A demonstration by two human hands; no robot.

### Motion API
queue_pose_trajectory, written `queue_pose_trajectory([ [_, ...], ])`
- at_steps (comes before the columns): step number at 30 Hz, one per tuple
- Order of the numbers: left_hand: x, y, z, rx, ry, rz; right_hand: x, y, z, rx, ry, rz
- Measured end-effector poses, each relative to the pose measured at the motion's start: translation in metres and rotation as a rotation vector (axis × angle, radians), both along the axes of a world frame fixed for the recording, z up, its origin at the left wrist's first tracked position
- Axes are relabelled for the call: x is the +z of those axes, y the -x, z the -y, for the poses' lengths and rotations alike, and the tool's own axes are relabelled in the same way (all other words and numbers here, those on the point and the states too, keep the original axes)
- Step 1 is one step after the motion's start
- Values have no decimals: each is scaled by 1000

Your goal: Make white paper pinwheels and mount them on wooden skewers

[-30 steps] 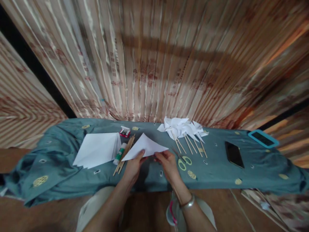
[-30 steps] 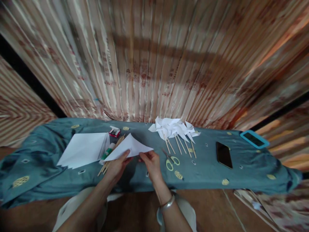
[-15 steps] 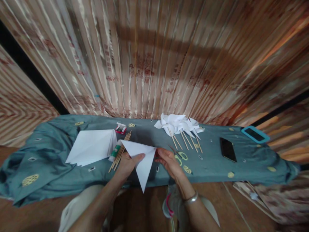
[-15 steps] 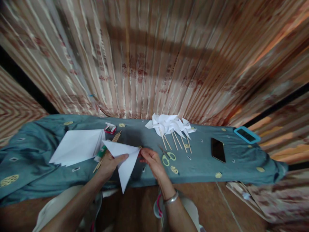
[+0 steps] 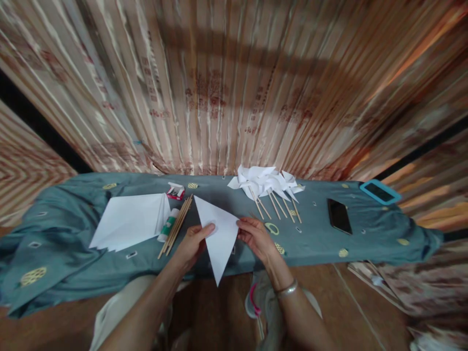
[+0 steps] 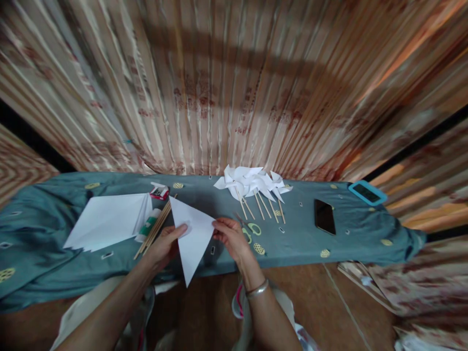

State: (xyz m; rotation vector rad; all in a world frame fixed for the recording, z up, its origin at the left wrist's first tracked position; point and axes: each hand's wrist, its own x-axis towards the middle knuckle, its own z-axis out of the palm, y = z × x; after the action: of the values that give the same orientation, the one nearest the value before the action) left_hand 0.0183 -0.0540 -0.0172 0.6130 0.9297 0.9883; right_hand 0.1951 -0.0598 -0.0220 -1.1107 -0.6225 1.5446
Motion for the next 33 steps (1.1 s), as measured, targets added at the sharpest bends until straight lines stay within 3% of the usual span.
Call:
queue_pose_trajectory([
  [3,-2,-3,-1,-23,-20,-29,0,-5,-1,-33,-35,22],
  [7,-15,-2,-7,184,-193,-268,1,-9,-7,-119,-117,103],
  [9,-21,-2,-9,222,-316,-428,1,-8,-10,-167,-151,145],
  [11,-25,-4,-8,207,-394,-499,1,-2,-12,-194,-179,187],
  [14,-26,-11,-3,107,-420,-400,2,14,-11,-144,-240,264],
  [18,-22,-19,3,66,-323,-203,3,35,-10,-23,-260,218],
  [22,-16,-20,3,115,-94,-59,3,43,-13,-6,-159,82],
  [25,-11,-16,-1,245,15,80,3,37,-16,-29,-157,69],
  [29,-2,-3,-7,481,84,94,0,14,-18,-134,-170,174],
  [33,7,7,-8,473,118,113,-13,0,-15,-139,-174,303],
])
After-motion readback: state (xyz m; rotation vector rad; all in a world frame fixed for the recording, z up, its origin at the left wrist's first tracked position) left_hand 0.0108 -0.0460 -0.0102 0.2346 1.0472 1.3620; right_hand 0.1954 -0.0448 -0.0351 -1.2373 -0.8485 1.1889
